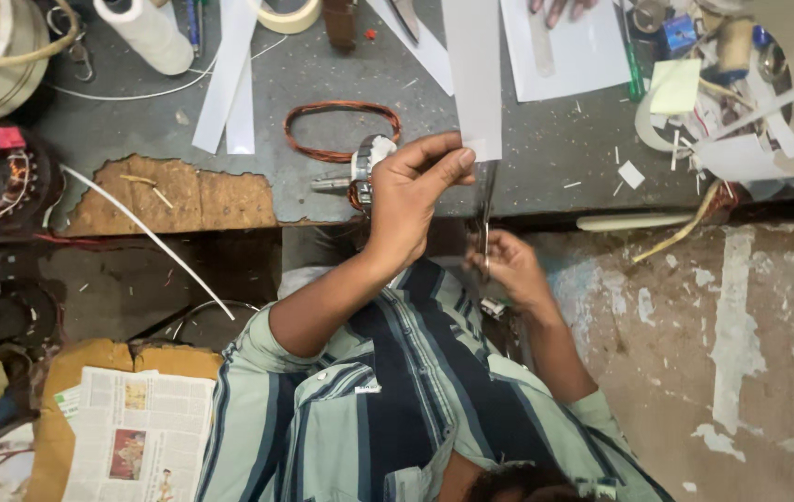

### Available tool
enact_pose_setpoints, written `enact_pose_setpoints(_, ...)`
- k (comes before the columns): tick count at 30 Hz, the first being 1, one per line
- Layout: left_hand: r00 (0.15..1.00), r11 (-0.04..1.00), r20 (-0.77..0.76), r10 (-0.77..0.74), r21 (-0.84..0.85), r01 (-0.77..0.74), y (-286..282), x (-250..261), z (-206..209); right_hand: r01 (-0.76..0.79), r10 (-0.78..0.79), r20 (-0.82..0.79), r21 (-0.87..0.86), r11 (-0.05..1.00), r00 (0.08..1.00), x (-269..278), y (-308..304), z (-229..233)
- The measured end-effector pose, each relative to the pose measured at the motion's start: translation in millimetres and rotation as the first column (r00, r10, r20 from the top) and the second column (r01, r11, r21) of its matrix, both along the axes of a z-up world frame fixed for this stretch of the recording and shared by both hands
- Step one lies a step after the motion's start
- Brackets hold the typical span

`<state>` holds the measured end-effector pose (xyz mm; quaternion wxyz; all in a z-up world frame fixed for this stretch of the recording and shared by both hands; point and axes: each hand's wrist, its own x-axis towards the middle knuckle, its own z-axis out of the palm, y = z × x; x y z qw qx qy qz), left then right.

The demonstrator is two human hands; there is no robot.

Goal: The person winds copper wire around a motor rotor, securing it with white tape. They then cut a strip of white tape with scissors and apply it to the rotor. The person continues winding and taping the copper wire onto the rotor.

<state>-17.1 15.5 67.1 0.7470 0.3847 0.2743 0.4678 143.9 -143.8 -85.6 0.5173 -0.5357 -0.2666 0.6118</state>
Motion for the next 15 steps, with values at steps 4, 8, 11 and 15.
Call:
enact_pose_setpoints(4, 0.999, 0.998, -0.03, 0.025, 0.062, -0.023, 6.1, -5.8, 4.2, -0.031, 0.032, -0.077, 0.016, 0.999, 0.996, -14.0, -8.6, -24.5)
enact_pose_setpoints(8, 0.999, 0.995, -0.041, 0.033, 0.092, -0.029, 6.3, -7.1, 6.2, -0.165, 0.106, 0.203, 0.301, 0.939, 0.973, -16.7, 8.9, 5.4)
enact_pose_setpoints(11, 0.998, 0.991, -0.035, 0.042, 0.127, -0.038, 5.7, -7.6, 10.9, -0.195, 0.085, 0.307, 0.349, 0.917, 0.948, -17.7, 35.7, 41.8)
enact_pose_setpoints(15, 0.992, 0.985, -0.108, 0.06, 0.168, -0.042, 6.3, -9.5, 16.1, -0.18, 0.121, 0.203, 0.306, 0.935, 0.972, -21.5, 55.9, 74.2)
